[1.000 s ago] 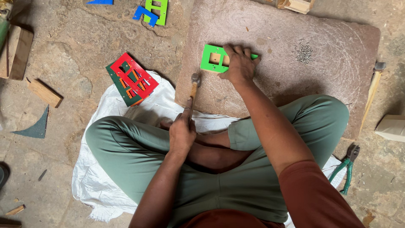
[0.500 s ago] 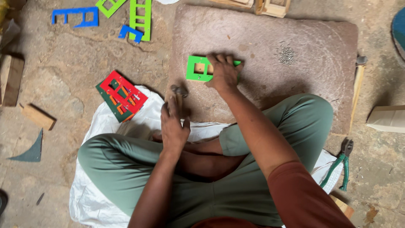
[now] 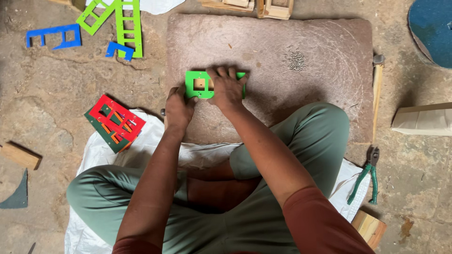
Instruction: The person sits on the floor and assembles small wooden frames by hammering nails into them. They work on green, red, and dark green frames one at a time, using a hammer to drive nails into pre-drilled holes.
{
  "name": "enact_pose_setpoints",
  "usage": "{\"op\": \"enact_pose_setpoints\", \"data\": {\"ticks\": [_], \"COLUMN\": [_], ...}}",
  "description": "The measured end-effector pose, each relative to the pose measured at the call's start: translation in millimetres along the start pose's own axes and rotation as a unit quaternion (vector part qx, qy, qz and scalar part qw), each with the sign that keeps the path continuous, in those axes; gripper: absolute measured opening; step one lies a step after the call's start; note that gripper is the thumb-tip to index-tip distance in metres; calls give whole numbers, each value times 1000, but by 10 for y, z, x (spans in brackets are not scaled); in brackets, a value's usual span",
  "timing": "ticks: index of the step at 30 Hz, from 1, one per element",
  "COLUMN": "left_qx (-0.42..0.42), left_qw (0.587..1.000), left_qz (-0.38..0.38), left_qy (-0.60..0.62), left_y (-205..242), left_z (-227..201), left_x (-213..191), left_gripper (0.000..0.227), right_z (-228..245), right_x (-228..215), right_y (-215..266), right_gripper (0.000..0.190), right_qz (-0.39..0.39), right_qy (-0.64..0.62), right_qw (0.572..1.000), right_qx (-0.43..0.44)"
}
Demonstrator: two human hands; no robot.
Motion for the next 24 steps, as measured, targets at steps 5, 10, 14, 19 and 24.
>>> {"op": "enact_pose_setpoints", "data": {"ticks": [5,10,14,19,24], "left_qx": [-19,-2,-19,11,23], "left_qw": [999,1000,998,999,998], "left_qz": [20,26,47,12,4], "left_qy": [-24,2,-22,-50,-66], "left_y": [-8,4,6,-23,-67], "left_z": [-7,-123,-145,-151,-120], "left_x": [-7,-127,-136,-130,-101], "left_gripper": [54,71,68,60,53], "right_z": [6,-540,-1182,-1207,-1082], "right_x": [-79,-159,59,263,77], "right_y": [8,210,317,334,410], "right_gripper": [128,131,81,56,44], "right_qz": [55,-19,-19,-33,-73], "right_qy": [-9,-81,-275,-417,-358], "right_qw": [998,996,958,908,931], "right_qx": [4,22,78,37,13]}}
Point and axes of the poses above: each hand's wrist, its own y-axis away from the middle knuckle, its own x-axis out of the palm, z = x × y, the point moved 8 cm from there along -y, towards the middle knuckle, and after that the axes turned 7 degrees about -y, right-handed, at the moved point
